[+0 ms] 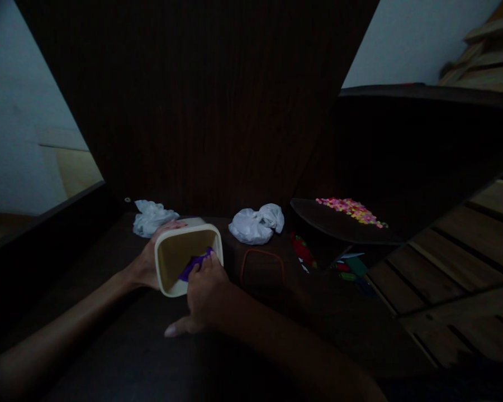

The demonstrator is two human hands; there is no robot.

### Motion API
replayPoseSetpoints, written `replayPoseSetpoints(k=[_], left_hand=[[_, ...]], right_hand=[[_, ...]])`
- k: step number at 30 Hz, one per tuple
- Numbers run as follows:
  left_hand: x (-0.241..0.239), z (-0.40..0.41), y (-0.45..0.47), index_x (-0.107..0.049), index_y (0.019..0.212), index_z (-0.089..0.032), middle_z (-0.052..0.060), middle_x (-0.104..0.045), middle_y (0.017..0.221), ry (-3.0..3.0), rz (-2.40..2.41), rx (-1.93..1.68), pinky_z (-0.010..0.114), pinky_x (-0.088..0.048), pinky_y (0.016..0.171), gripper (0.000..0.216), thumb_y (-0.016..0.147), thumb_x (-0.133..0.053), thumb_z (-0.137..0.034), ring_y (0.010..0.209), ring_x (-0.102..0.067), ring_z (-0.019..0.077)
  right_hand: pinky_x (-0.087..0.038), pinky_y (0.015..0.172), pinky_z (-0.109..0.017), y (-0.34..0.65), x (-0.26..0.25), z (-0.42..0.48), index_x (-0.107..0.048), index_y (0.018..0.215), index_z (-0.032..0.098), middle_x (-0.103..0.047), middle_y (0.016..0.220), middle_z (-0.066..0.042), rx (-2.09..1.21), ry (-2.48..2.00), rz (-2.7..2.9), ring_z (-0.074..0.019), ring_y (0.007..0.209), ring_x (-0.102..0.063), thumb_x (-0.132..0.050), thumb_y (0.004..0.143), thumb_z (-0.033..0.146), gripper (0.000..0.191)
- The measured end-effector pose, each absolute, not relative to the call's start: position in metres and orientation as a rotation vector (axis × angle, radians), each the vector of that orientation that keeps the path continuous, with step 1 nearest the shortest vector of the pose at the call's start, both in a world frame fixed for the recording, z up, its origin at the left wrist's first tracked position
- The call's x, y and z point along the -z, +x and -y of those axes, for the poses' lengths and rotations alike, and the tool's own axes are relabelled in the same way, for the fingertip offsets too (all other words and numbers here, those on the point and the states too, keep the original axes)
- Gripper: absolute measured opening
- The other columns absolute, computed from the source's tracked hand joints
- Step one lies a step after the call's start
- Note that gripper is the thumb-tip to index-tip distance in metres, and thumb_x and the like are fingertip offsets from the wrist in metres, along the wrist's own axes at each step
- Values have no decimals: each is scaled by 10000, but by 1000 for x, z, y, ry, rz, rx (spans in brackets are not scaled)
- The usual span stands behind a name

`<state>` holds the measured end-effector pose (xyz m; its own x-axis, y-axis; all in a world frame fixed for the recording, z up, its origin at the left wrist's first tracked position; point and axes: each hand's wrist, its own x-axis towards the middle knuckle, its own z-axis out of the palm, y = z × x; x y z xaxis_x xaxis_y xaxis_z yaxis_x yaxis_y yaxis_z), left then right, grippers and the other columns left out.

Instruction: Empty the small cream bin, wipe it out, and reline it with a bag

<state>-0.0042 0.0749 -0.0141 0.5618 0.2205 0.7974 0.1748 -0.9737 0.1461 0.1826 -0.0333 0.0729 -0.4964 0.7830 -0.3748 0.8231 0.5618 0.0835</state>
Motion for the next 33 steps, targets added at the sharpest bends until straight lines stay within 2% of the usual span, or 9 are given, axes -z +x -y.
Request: replayPoseSetpoints(k=[5, 9, 11, 14, 17, 19, 22, 26, 33], left_hand=[[22, -77, -2, -248, 1555, -217, 220, -500, 1422, 2675, -324, -1472, 751, -359, 1135, 1280, 517, -914, -559, 1332, -501, 479], [27, -81, -2, -283, 1530, -207, 217, -522, 1399, 2629, -295, -1539, 779, -332, 1132, 1286, 492, -896, -653, 1304, -525, 486], [29, -83, -1, -289, 1522, -205, 210, -530, 1382, 2625, -283, -1564, 780, -336, 1125, 1281, 489, -889, -670, 1285, -543, 474], [30, -85, 0, -293, 1517, -214, 208, -528, 1375, 2624, -290, -1586, 768, -351, 1115, 1268, 490, -887, -664, 1279, -546, 465], [29, -87, -2, -275, 1528, -224, 213, -518, 1387, 2630, -292, -1547, 739, -357, 1126, 1281, 490, -890, -652, 1286, -542, 467], [28, -86, -5, -260, 1540, -216, 221, -506, 1404, 2640, -306, -1498, 724, -357, 1136, 1303, 487, -895, -649, 1302, -530, 474], [26, -84, -8, -253, 1552, -206, 229, -487, 1430, 2642, -338, -1456, 710, -366, 1140, 1310, 500, -904, -637, 1331, -503, 476], [24, -82, -7, -218, 1573, -223, 226, -465, 1452, 2635, -346, -1458, 705, -374, 1140, 1323, 514, -910, -610, 1360, -472, 468], [24, -81, 2, -263, 1546, -242, 201, -498, 1421, 2626, -309, -1488, 738, -327, 1154, 1305, 475, -912, -608, 1325, -509, 467]], right_hand=[[-229, 1246, -540, 161, -63, -13, -250, 1570, -57, -221, 1620, -328, 390, 1216, -2344, -464, 1513, -219, -673, 697, 802, 1296], [-275, 1208, -599, 146, -52, -31, -557, 1427, 35, -465, 1522, -286, 427, 1179, -2364, -475, 1447, -381, -822, 573, 693, 1110], [-298, 1200, -585, 143, -54, -29, -643, 1335, 36, -560, 1440, -278, 457, 1106, -2348, -460, 1402, -457, -781, 642, 695, 966], [-297, 1214, -544, 147, -65, -15, -540, 1419, -28, -469, 1506, -312, 463, 1012, -2388, -447, 1433, -417, -699, 749, 705, 1005], [-289, 1235, -491, 162, -76, 9, -297, 1518, -128, -241, 1592, -380, 457, 1037, -2578, -463, 1498, -273, -829, 657, 625, 1262], [-281, 1243, -479, 174, -80, 28, -266, 1517, -150, -209, 1587, -397, 477, 1055, -2659, -463, 1505, -248, -875, 654, 494, 1237], [-321, 1219, -526, 184, -79, 54, -311, 1521, -108, -256, 1569, -390, 464, 1171, -2655, -465, 1489, -290, -840, 705, 435, 1114], [-366, 1164, -594, 178, -70, 63, -472, 1472, -5, -411, 1517, -358, 271, 1442, -2504, -497, 1412, -419, -873, 648, 416, 1009], [-488, 1052, -554, 155, -69, 6, -680, 1265, 35, -625, 1348, -292, 306, 1282, -2378, -457, 1235, -611, -846, 629, 503, 807]])
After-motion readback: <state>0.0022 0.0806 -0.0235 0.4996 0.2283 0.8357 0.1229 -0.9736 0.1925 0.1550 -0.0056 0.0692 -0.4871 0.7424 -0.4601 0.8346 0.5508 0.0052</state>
